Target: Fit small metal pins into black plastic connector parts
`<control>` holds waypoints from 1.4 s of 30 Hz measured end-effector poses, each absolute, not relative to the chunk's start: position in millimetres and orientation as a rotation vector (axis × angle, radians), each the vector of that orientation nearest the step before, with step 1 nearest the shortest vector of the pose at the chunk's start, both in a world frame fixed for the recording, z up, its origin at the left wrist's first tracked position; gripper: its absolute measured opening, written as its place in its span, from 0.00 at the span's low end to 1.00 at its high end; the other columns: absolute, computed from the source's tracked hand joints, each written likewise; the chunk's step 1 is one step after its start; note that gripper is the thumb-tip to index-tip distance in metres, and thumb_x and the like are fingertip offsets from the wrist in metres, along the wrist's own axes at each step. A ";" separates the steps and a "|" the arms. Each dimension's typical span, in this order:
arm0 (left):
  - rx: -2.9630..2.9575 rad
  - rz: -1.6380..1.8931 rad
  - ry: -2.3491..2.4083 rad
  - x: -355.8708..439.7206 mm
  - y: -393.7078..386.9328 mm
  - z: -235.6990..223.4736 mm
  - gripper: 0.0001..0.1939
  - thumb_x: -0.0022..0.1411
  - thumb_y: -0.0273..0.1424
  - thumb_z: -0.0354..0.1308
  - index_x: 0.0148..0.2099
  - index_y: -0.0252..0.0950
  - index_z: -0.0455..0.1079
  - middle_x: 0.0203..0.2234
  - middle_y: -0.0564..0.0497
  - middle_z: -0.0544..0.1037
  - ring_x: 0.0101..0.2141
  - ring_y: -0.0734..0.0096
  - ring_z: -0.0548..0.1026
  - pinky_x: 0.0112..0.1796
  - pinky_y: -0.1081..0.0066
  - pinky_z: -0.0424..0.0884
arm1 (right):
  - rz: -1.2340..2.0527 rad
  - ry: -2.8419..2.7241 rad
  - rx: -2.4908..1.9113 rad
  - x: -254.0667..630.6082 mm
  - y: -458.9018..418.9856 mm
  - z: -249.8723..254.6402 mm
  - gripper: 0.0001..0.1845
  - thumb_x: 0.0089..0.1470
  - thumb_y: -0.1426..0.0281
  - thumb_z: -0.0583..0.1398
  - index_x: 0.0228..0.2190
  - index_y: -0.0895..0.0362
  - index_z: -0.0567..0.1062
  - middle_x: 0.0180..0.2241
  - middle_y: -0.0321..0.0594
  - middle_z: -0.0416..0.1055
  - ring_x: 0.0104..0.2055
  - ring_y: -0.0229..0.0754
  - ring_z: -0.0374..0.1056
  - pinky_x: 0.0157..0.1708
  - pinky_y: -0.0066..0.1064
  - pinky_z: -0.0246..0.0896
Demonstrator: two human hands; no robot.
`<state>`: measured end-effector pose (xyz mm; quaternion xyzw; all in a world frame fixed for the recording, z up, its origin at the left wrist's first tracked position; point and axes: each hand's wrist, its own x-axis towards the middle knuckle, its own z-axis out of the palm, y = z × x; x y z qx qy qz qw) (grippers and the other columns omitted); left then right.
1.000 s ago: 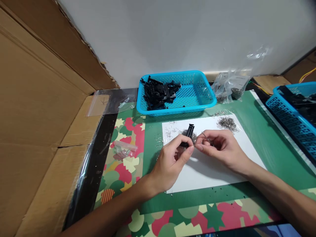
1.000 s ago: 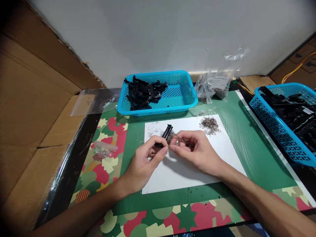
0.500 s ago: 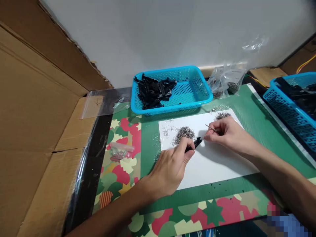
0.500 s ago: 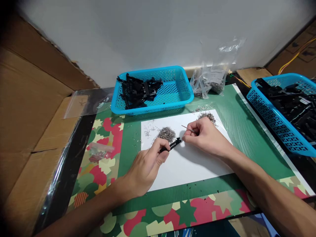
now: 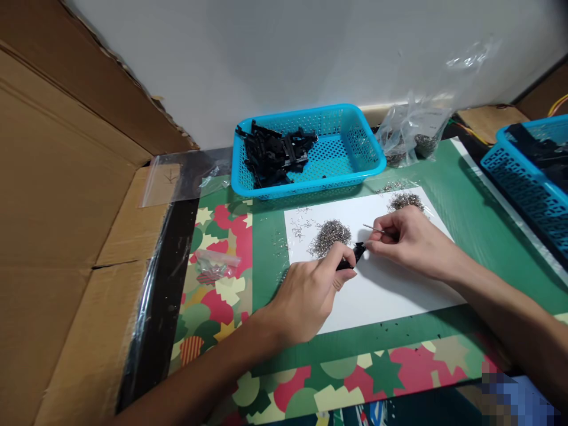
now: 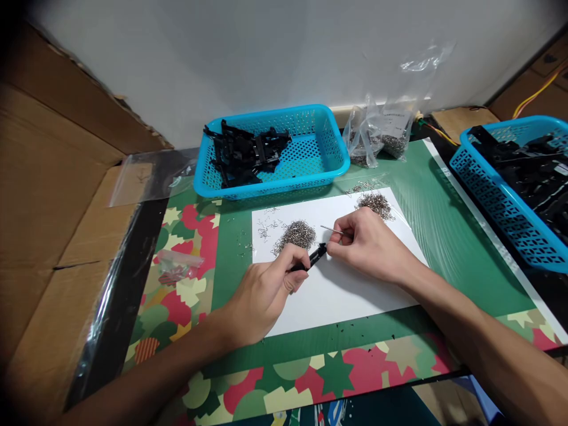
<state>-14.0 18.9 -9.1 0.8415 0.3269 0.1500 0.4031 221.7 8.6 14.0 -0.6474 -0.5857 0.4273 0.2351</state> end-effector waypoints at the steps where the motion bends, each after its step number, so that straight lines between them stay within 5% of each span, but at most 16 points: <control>1: 2.126 0.379 0.828 -13.8 18.8 -9.0 0.03 0.79 0.31 0.49 0.50 0.43 0.62 0.25 0.61 0.69 0.22 0.73 0.66 0.28 0.74 0.57 | 1.180 -1.602 -1.768 222.8 8.6 13.4 0.10 0.46 0.67 0.61 0.18 0.56 0.70 0.16 0.31 0.60 0.21 0.32 0.49 0.20 0.30 0.43; 8: 2.156 0.397 0.820 -13.6 17.6 -10.7 0.03 0.79 0.31 0.48 0.50 0.43 0.62 0.25 0.61 0.68 0.21 0.73 0.65 0.27 0.74 0.57 | 1.257 -1.579 -1.750 227.0 10.0 10.4 0.11 0.47 0.67 0.61 0.18 0.56 0.69 0.16 0.29 0.57 0.21 0.32 0.48 0.20 0.29 0.42; 16: 2.165 0.437 0.806 -13.1 16.9 -11.4 0.03 0.80 0.31 0.47 0.50 0.42 0.62 0.24 0.62 0.69 0.21 0.74 0.67 0.27 0.75 0.59 | 0.986 -1.731 -1.788 218.1 7.1 9.8 0.10 0.47 0.67 0.60 0.18 0.56 0.71 0.16 0.30 0.59 0.21 0.34 0.52 0.22 0.30 0.46; 32: 2.276 0.478 0.776 -12.6 14.2 -14.9 0.04 0.82 0.31 0.46 0.52 0.41 0.62 0.24 0.60 0.72 0.21 0.71 0.73 0.25 0.73 0.60 | 0.766 -1.887 -1.713 210.4 -2.8 12.1 0.19 0.54 0.68 0.60 0.16 0.53 0.59 0.15 0.29 0.54 0.20 0.34 0.49 0.22 0.32 0.43; 42: 2.365 0.477 0.742 -12.7 12.3 -16.1 0.03 0.82 0.31 0.47 0.52 0.40 0.61 0.24 0.60 0.73 0.21 0.70 0.74 0.24 0.72 0.59 | 1.180 -1.925 -1.751 232.9 2.9 20.7 0.20 0.65 0.59 0.60 0.25 0.57 0.78 0.21 0.35 0.66 0.25 0.36 0.54 0.23 0.31 0.46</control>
